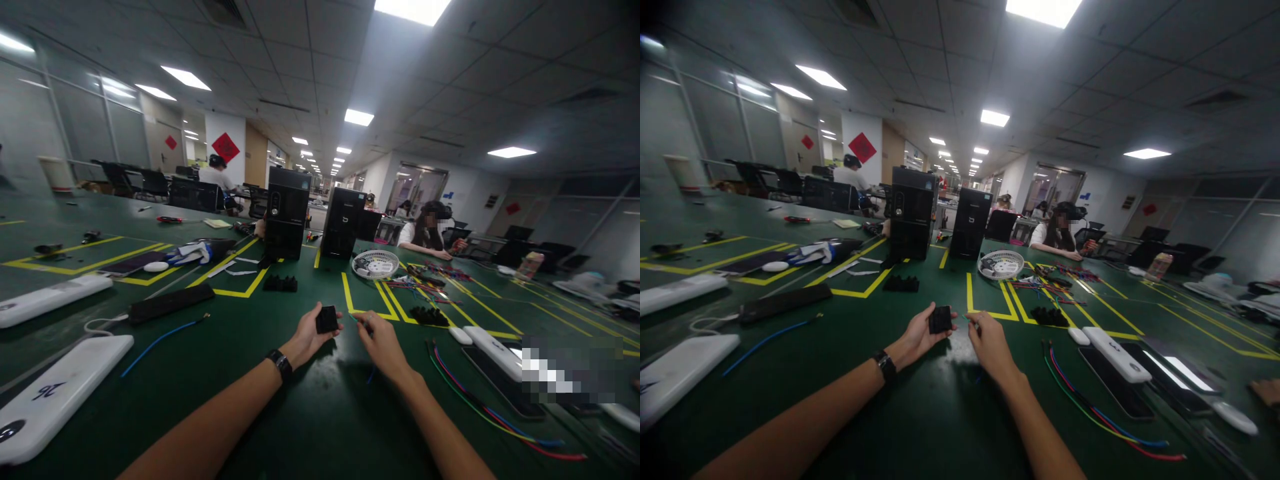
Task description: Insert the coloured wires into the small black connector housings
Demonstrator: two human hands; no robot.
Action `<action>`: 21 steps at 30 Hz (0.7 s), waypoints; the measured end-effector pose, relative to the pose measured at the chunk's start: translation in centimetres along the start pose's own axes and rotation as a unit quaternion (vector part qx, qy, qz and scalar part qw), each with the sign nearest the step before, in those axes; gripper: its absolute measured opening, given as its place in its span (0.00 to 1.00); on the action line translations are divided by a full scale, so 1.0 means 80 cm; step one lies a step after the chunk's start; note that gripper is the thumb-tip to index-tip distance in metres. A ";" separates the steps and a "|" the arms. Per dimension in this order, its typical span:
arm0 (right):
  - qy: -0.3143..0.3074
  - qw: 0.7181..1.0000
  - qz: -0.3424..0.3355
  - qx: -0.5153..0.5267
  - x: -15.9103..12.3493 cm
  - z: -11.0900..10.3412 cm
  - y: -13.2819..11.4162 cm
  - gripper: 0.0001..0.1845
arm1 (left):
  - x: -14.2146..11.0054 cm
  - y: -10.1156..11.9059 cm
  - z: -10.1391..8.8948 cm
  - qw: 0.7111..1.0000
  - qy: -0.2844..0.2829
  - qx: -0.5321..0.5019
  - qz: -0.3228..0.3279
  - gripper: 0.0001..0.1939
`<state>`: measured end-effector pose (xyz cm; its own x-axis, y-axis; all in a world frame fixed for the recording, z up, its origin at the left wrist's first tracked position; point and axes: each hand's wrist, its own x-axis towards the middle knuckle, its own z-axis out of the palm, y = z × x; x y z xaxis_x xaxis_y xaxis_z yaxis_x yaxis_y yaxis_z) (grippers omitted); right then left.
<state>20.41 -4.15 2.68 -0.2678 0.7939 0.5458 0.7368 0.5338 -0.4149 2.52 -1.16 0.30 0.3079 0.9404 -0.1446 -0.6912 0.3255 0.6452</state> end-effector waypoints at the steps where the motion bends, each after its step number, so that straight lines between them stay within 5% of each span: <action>1: 0.001 1.000 -0.007 0.006 -0.001 0.004 -0.005 0.15 | -0.001 -0.002 0.003 1.000 0.000 -0.006 -0.001 0.17; 14: 0.094 0.984 0.123 0.085 0.000 0.004 -0.002 0.13 | 0.001 -0.016 0.010 0.999 0.045 -0.021 0.016 0.12; 21: 0.107 0.986 0.109 0.061 -0.003 0.010 -0.006 0.10 | -0.001 -0.023 0.016 1.000 0.012 -0.019 0.011 0.12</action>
<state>19.65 -4.37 2.18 0.0359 0.8206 0.5703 0.6781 0.3992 -0.6171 4.62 -2.00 0.10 0.2767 0.9492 -0.1499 -0.7216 0.3083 0.6198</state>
